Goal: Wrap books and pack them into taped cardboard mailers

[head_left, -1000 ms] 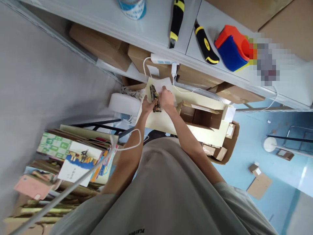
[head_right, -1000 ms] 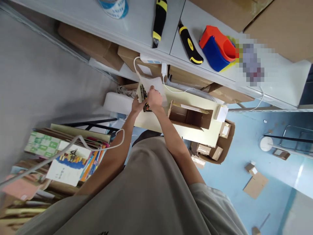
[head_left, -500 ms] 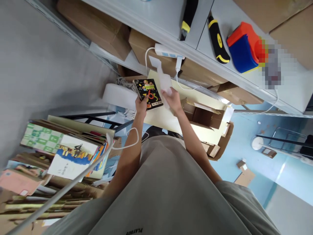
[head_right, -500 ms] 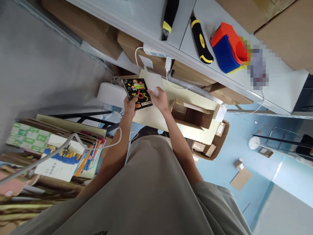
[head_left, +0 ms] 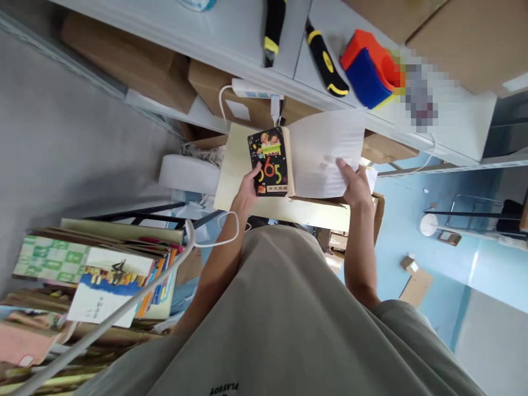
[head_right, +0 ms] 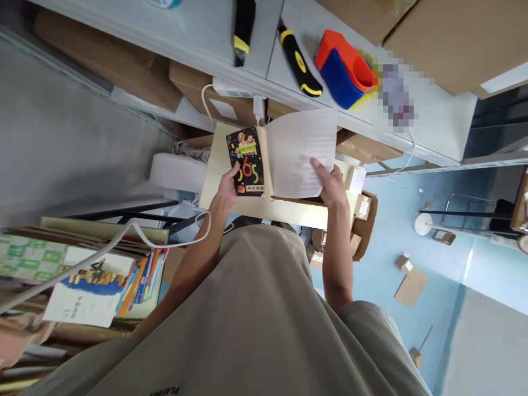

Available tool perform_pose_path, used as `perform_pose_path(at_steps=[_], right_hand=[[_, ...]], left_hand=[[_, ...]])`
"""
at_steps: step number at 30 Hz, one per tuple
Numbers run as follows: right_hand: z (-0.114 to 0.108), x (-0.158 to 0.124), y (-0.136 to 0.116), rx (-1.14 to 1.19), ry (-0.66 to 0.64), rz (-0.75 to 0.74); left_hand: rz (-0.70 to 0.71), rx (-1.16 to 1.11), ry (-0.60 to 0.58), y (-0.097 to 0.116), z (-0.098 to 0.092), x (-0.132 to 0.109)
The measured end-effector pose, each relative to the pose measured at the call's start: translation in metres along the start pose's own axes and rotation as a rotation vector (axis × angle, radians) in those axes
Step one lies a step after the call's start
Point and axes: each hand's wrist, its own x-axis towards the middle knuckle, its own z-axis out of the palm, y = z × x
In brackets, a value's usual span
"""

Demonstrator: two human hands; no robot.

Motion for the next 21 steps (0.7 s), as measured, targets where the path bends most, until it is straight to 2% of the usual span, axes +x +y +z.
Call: perform_pose_path(at_steps=[4,9,13,17,21], right_hand=[[-0.023,0.001,0.026,0.099,0.015,0.067],[-0.041,0.004,0.055,0.023,0.077,0.054],[-0.053,0.006,0.065,-0.148,0.108,-0.039],[-0.059,0.006,0.057,-0.324,0.103,-0.164],[-0.045,0.004,0.040,-0.398,0.075,-0.288]], left_hand=[[-0.063,-0.036,-0.071,-0.012,0.028,0.002],[-0.141,-0.037,-0.111,-0.011,0.039,0.010],[-0.165,-0.073,-0.099,-0.008,0.039,0.017],[-0.106,-0.064,-0.054,-0.005,0.033,0.015],[-0.004,-0.038,0.022,0.005,0.018,0.005]])
